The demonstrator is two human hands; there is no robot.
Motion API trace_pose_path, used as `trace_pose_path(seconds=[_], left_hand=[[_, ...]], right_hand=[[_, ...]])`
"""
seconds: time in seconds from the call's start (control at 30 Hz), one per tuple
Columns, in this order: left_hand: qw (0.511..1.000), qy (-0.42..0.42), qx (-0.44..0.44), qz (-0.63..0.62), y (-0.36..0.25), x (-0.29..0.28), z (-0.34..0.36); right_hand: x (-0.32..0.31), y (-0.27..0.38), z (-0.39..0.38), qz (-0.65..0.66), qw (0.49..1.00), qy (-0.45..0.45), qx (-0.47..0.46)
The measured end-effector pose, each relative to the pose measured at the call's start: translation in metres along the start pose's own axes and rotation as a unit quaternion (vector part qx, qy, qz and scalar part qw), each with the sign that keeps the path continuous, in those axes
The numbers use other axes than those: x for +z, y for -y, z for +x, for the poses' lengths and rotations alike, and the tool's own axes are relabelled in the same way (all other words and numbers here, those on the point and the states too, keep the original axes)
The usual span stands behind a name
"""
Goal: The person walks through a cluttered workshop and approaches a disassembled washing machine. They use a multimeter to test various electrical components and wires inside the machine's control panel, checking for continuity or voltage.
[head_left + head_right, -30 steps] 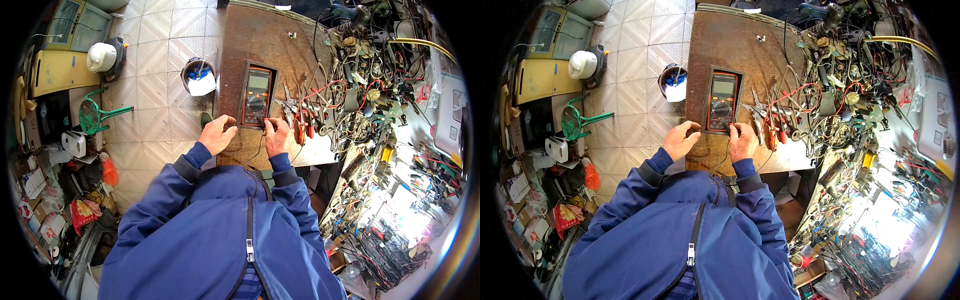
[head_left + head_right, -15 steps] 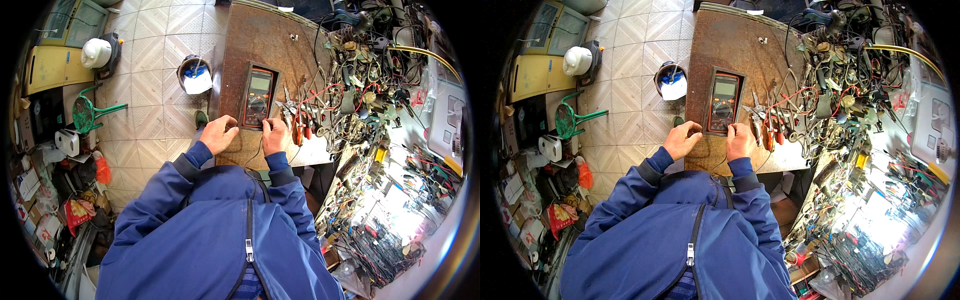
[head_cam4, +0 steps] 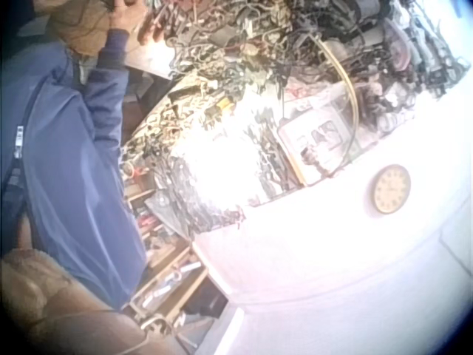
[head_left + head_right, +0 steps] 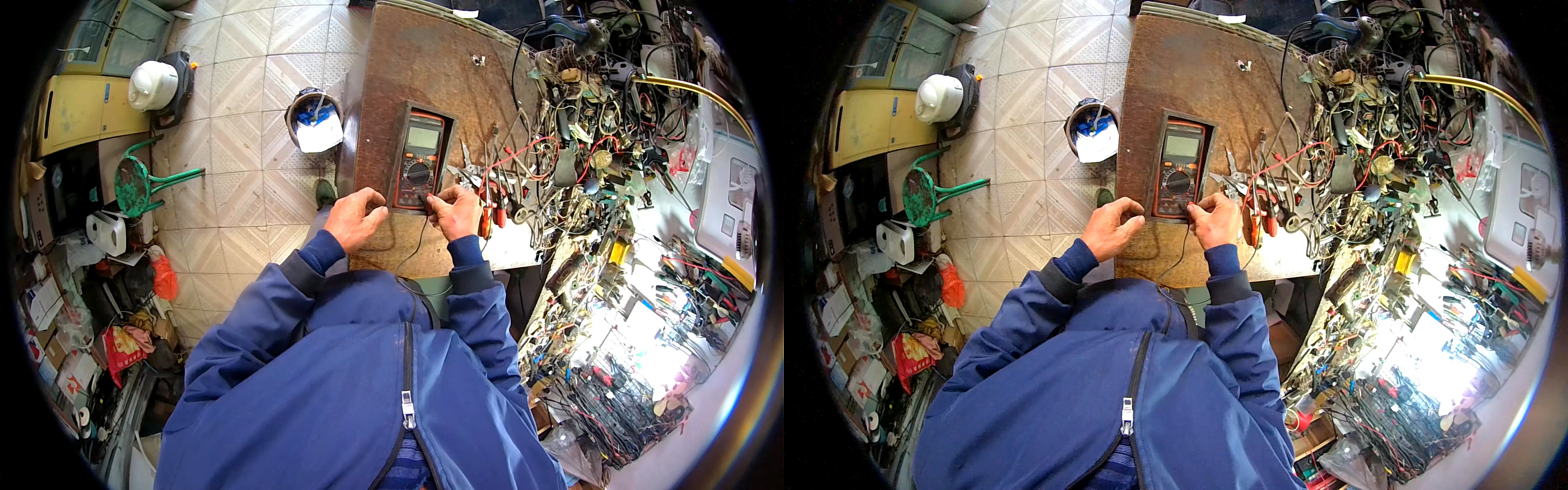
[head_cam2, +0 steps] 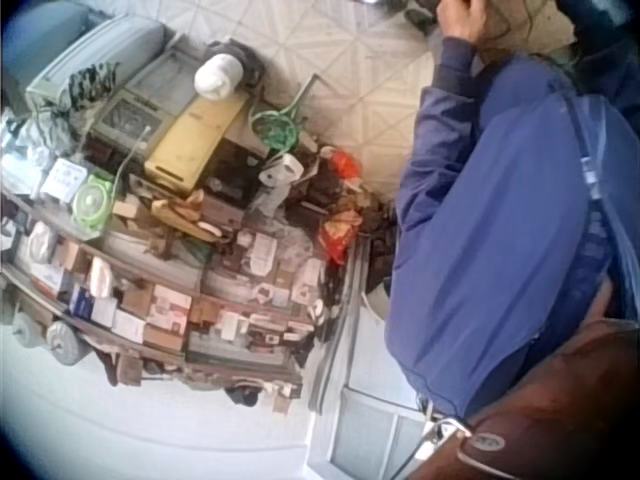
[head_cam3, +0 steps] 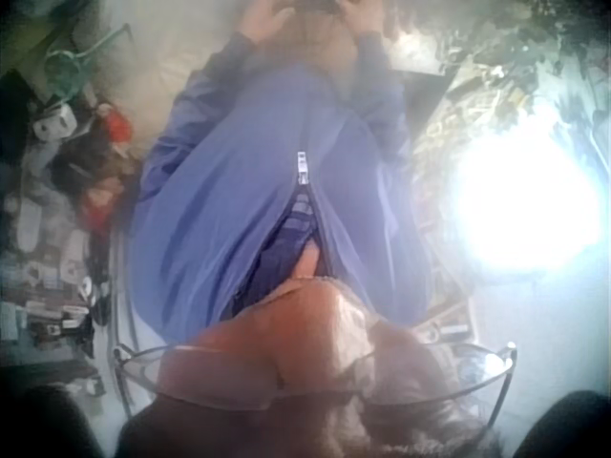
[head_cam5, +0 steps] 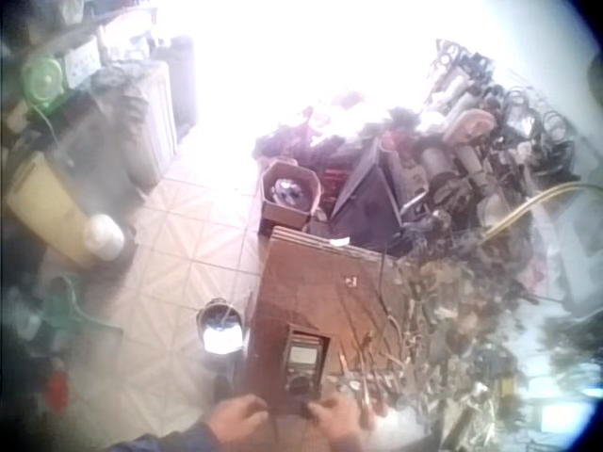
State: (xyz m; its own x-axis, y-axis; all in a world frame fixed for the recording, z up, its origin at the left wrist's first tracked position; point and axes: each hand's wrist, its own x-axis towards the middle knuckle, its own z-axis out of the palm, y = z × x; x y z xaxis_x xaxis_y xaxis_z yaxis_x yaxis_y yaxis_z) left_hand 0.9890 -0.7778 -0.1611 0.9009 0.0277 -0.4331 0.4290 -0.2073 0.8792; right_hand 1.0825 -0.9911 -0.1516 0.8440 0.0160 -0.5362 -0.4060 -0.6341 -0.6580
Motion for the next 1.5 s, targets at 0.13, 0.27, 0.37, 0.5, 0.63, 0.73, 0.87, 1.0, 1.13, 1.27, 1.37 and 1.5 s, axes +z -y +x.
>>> trace_pose_path(seconds=[0.13, 0.27, 0.37, 0.5, 0.63, 0.73, 0.87, 1.0, 1.13, 1.27, 1.37, 1.5], left_hand=[[1.000, 0.004, -0.010, -0.004, -0.001, 0.000, 0.000], [1.000, -0.005, -0.016, -0.013, -0.002, 0.004, 0.002], [0.999, 0.002, -0.047, 0.009, -0.003, 0.004, 0.005], [0.999, -0.011, -0.031, 0.041, 0.003, 0.005, 0.016], [0.998, -0.033, -0.036, 0.043, 0.001, 0.005, 0.032], [0.996, -0.021, -0.044, 0.070, -0.008, 0.008, 0.039], [0.998, 0.001, -0.043, 0.039, 0.010, 0.008, 0.045], [0.999, -0.013, -0.032, -0.007, 0.009, 0.013, 0.039], [0.999, -0.014, -0.030, -0.027, 0.011, 0.015, 0.038], [0.999, -0.013, -0.041, -0.004, 0.005, 0.011, 0.038], [0.999, -0.017, -0.031, -0.024, 0.010, 0.013, 0.039], [0.997, -0.012, -0.050, -0.064, 0.012, 0.015, 0.039]], right_hand=[[-0.016, -0.016, 0.013, -0.015, 1.000, 0.022, 0.005], [-0.015, -0.020, 0.021, -0.085, 0.995, 0.027, -0.038], [-0.012, -0.031, 0.027, -0.100, 0.994, 0.026, -0.024], [-0.014, -0.019, 0.020, -0.109, 0.993, 0.001, -0.043], [-0.012, 0.001, -0.003, -0.155, 0.974, -0.066, -0.151], [-0.010, 0.013, -0.009, -0.184, 0.943, -0.086, -0.263], [0.000, 0.021, 0.000, -0.218, 0.920, -0.067, -0.319], [0.002, 0.026, 0.004, -0.246, 0.913, -0.043, -0.322], [-0.002, 0.021, 0.009, -0.244, 0.906, -0.036, -0.344], [0.000, 0.018, 0.012, -0.229, 0.897, -0.020, -0.377], [0.000, 0.014, 0.020, -0.250, 0.882, -0.018, -0.398], [-0.008, 0.022, 0.026, -0.297, 0.845, 0.008, -0.445]])
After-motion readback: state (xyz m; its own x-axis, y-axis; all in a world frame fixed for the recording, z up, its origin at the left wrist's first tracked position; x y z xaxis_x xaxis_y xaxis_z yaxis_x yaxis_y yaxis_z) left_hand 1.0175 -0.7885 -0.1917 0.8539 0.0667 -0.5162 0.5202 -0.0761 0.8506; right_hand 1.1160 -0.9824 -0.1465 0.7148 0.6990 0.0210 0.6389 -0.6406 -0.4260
